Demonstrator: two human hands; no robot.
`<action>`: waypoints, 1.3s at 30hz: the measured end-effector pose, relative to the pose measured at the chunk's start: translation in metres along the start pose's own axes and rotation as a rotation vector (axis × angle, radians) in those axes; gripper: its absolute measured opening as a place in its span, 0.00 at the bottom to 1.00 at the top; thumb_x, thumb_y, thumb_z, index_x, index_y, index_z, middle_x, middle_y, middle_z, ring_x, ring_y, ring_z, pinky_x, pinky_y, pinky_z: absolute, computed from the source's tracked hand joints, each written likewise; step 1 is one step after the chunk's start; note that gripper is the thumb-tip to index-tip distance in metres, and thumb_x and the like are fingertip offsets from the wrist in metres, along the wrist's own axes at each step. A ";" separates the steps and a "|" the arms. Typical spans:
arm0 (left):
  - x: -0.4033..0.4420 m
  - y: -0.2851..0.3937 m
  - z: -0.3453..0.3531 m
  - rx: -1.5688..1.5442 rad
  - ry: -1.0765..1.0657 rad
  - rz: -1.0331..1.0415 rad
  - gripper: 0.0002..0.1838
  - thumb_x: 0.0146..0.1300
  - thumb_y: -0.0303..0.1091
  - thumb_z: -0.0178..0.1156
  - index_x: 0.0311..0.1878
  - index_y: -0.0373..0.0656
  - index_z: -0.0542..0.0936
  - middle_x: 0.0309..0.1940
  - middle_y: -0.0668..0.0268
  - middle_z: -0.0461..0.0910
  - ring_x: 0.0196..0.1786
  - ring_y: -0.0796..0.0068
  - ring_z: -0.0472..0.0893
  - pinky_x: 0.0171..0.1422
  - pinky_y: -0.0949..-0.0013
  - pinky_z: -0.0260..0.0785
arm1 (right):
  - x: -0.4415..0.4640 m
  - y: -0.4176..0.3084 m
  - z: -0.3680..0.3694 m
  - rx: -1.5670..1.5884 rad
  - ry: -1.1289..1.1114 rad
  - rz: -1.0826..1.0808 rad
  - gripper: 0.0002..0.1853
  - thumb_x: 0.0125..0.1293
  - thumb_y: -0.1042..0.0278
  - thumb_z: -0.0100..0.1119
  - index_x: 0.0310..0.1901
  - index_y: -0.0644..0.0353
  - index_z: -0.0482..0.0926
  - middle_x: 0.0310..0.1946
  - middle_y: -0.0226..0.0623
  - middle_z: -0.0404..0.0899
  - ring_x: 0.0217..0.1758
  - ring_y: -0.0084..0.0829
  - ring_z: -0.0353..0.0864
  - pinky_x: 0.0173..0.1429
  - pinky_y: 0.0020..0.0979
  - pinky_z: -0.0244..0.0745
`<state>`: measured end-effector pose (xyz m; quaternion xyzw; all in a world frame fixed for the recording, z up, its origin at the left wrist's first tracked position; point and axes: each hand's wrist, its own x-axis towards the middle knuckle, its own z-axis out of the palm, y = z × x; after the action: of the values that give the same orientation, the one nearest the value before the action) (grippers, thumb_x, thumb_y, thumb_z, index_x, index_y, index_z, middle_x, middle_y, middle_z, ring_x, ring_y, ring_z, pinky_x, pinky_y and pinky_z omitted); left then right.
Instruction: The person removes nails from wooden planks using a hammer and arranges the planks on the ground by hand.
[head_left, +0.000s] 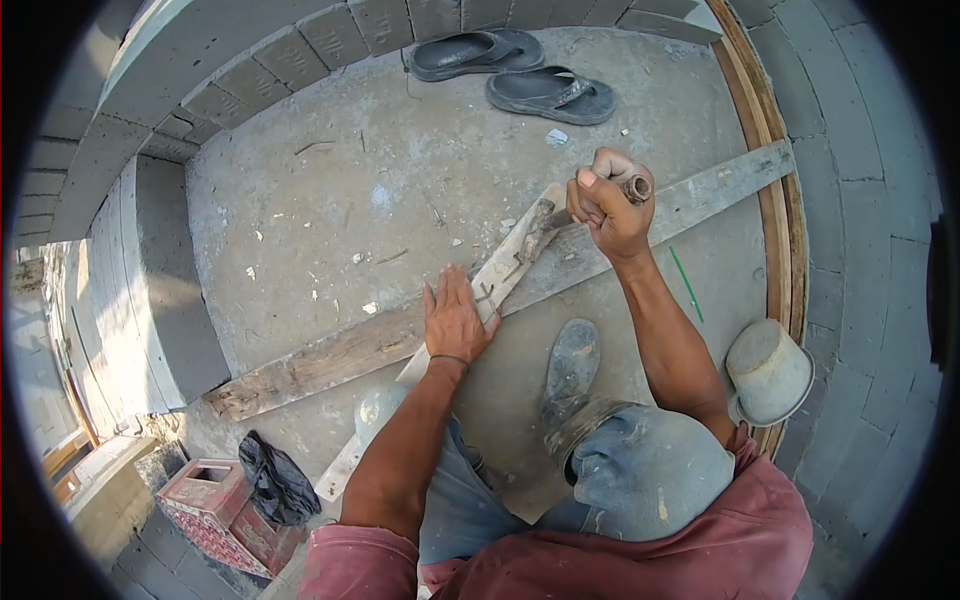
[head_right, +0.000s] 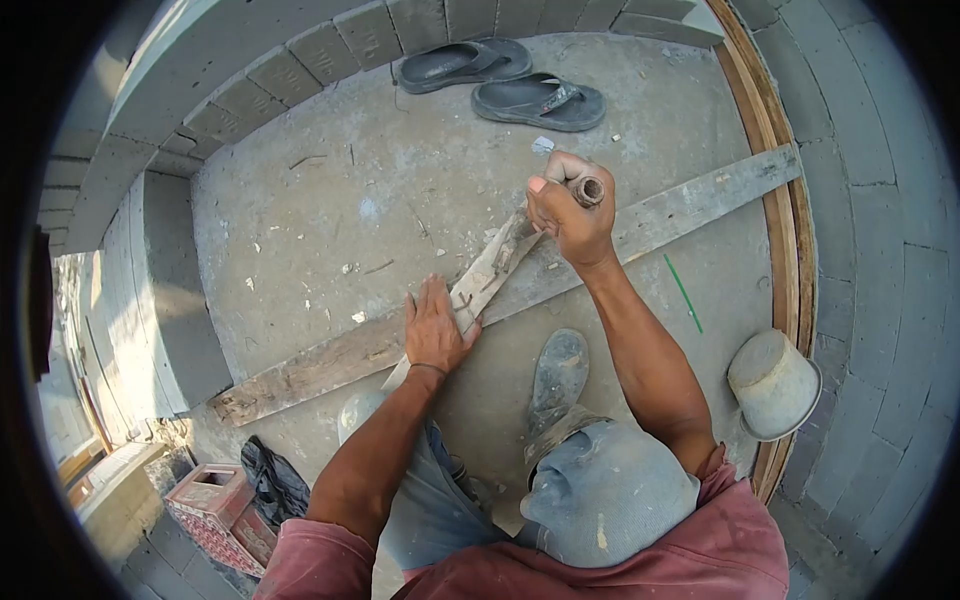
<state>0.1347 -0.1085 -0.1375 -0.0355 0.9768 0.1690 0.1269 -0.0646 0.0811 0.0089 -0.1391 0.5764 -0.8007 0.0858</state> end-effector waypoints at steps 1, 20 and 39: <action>-0.001 0.000 0.000 0.004 0.023 -0.007 0.52 0.67 0.60 0.68 0.81 0.29 0.63 0.82 0.44 0.65 0.86 0.49 0.62 0.90 0.41 0.48 | -0.005 0.001 0.002 -0.006 0.018 0.000 0.20 0.72 0.73 0.60 0.22 0.55 0.64 0.14 0.24 0.63 0.15 0.17 0.59 0.21 0.30 0.58; 0.011 -0.003 -0.010 -0.356 0.251 0.066 0.64 0.66 0.48 0.75 0.88 0.30 0.41 0.89 0.39 0.44 0.91 0.40 0.45 0.91 0.41 0.38 | -0.027 -0.015 -0.018 -0.733 0.244 -0.232 0.32 0.63 0.39 0.79 0.32 0.62 0.74 0.25 0.40 0.75 0.31 0.44 0.75 0.40 0.44 0.72; 0.131 0.154 -0.124 -1.067 0.014 0.318 0.19 0.85 0.48 0.59 0.47 0.40 0.85 0.25 0.75 0.73 0.29 0.85 0.72 0.34 0.74 0.63 | -0.028 0.034 -0.312 -0.760 1.529 0.760 0.41 0.61 0.53 0.85 0.62 0.79 0.77 0.60 0.63 0.84 0.74 0.54 0.78 0.73 0.53 0.80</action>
<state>-0.0380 -0.0093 -0.0096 0.0518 0.7497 0.6572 0.0580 -0.1394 0.3587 -0.1195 0.6047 0.7063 -0.3508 -0.1120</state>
